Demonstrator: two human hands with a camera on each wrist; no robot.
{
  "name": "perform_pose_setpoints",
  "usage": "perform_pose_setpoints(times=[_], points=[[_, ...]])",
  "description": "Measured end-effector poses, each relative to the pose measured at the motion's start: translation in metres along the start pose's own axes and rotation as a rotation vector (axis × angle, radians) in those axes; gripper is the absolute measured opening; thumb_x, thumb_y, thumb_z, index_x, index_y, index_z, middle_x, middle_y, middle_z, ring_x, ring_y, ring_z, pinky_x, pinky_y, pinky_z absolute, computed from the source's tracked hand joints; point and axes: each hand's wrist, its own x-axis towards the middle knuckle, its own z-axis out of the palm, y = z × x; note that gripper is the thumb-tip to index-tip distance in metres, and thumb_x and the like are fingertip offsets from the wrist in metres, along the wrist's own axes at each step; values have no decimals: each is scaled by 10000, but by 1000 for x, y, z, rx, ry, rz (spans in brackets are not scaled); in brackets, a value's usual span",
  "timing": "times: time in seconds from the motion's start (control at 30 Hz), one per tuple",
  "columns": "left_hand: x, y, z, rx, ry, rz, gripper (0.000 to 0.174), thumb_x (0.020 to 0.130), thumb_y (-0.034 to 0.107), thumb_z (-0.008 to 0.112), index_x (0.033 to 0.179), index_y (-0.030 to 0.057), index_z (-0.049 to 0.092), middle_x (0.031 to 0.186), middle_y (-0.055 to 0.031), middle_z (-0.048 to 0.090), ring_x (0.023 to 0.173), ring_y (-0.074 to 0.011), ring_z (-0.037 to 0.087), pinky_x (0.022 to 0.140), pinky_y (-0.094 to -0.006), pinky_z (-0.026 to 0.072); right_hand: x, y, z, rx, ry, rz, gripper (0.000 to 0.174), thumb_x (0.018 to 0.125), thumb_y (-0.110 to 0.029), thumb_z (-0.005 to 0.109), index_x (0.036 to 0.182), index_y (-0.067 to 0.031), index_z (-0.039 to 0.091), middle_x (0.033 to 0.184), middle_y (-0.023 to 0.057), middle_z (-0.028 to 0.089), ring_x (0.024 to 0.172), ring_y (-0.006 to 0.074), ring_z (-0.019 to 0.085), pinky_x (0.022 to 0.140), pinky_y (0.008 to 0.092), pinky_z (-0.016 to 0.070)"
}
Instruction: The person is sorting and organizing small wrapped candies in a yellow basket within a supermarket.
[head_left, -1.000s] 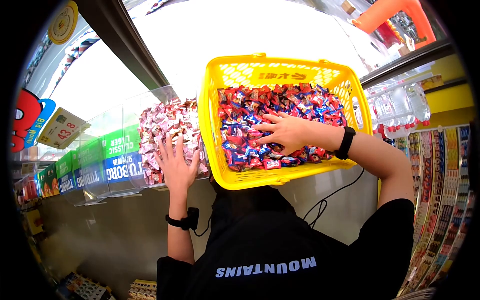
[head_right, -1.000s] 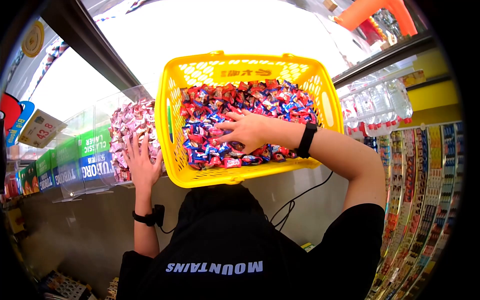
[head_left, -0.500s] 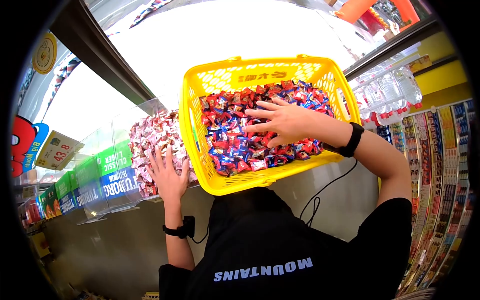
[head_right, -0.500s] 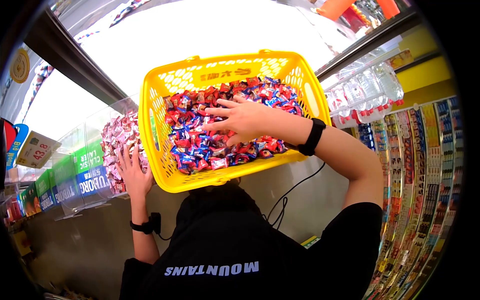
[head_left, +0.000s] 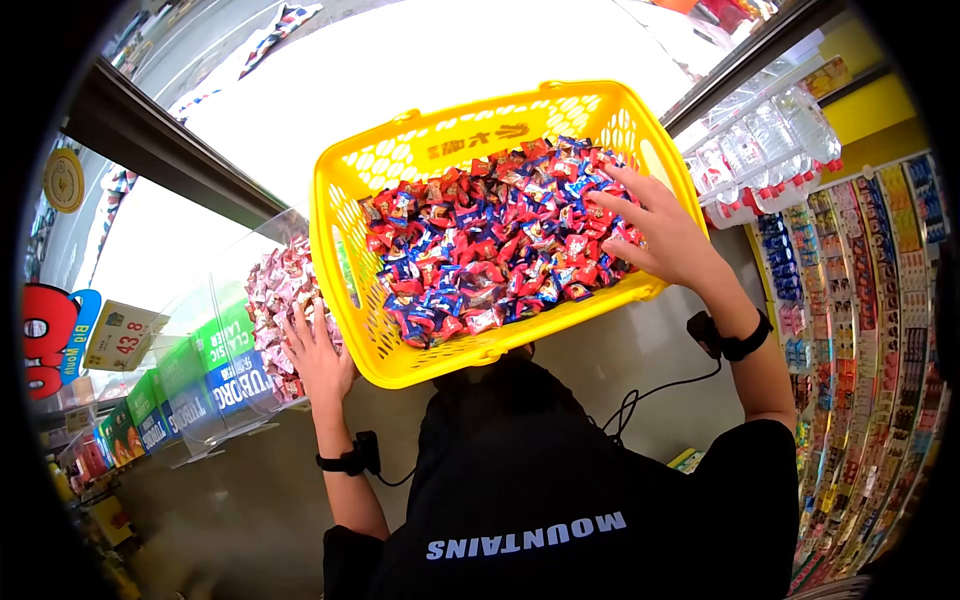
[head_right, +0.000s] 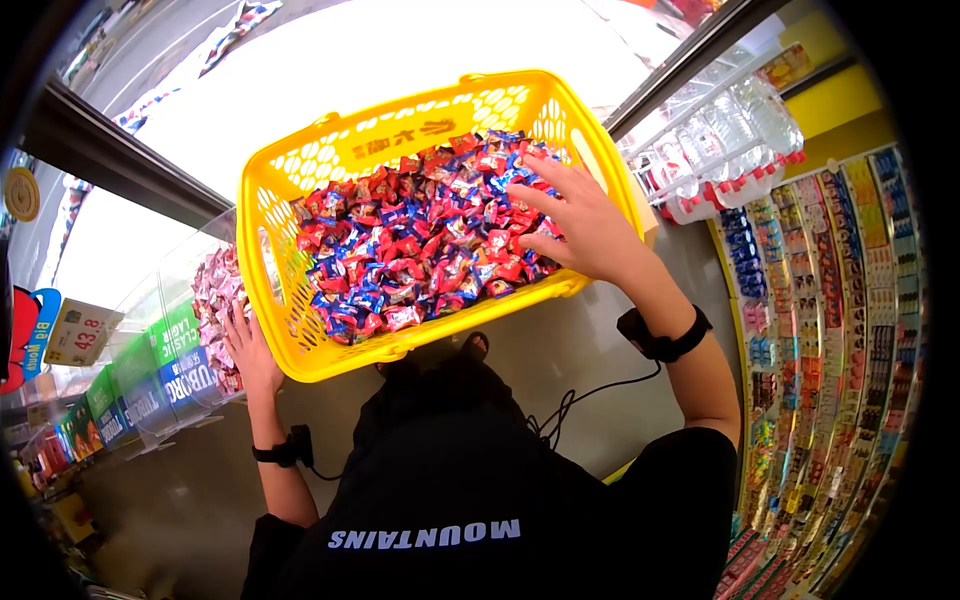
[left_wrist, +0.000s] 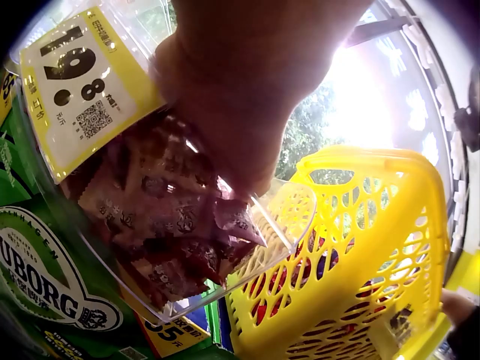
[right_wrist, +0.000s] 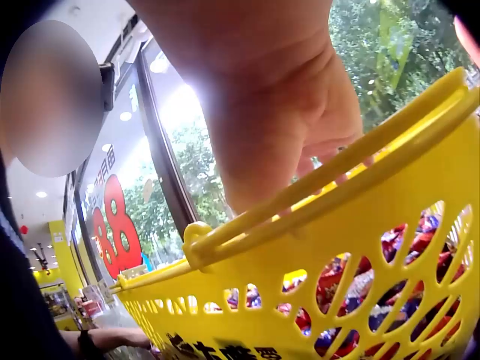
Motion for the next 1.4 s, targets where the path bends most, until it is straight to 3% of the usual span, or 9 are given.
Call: perform_pose_setpoints(times=[0.17,0.4,0.63,0.87,1.03,1.1,1.23,1.3,1.4], points=[[1,-4,-18,-30,55,44,776,983,494,660,1663,232,394,1772,-160,238,1629,-479,155,1267,-686,173,-17,4,10,-33,308,138,544,950,-289,770,1475,-224,642,1586,134,533,1478,385,485,1244,585,336],[8,45,-173,-92,340,113,805,971,302,734,1681,204,366,1785,-140,230,1641,-452,158,1290,-660,164,-26,19,16,12,475,183,554,934,-238,764,1476,-216,647,1580,128,541,1462,356,511,1239,565,359],[34,141,-244,-141,315,480,791,967,269,739,1668,169,388,1772,-166,258,1653,-411,159,1299,-602,210,-24,14,20,56,437,177,548,936,-222,760,1470,-210,642,1582,125,538,1474,357,500,1227,565,383],[78,223,-286,-192,274,765,628,976,264,740,1564,155,549,1722,-227,348,1598,-436,317,1278,-541,300,-23,14,21,93,553,179,529,931,-188,762,1448,-170,654,1517,138,592,1420,368,548,1200,555,411],[116,294,-253,-387,106,834,595,980,283,733,1532,156,554,1688,-234,391,1531,-462,406,1273,-517,335,-22,14,20,122,591,213,525,921,-157,769,1436,-158,664,1494,152,607,1386,376,575,1184,541,431],[124,327,-207,-411,69,1005,613,976,340,727,1528,147,542,1665,-226,420,1518,-467,417,1274,-527,325,-22,14,20,139,593,222,534,918,-148,765,1442,-153,661,1503,157,601,1384,379,576,1182,550,431],[103,387,-121,-293,-55,1121,693,984,469,672,1594,199,484,1700,-206,364,1590,-461,292,1261,-647,264,-23,17,20,152,613,221,554,909,-130,753,1454,-135,652,1524,174,584,1385,379,576,1183,566,425],[93,405,-88,-346,-56,1174,695,967,558,652,1526,155,567,1677,-197,397,1573,-468,308,1228,-709,254,-24,19,21,171,628,215,577,898,-116,746,1466,-113,641,1538,186,569,1384,382,575,1197,572,409],[89,418,-67,-393,-76,1238,628,950,593,638,1474,246,631,1663,-149,415,1584,-459,276,1214,-767,219,-25,20,20,174,634,229,587,893,-114,746,1470,-106,637,1536,186,570,1385,386,574,1206,573,401]])
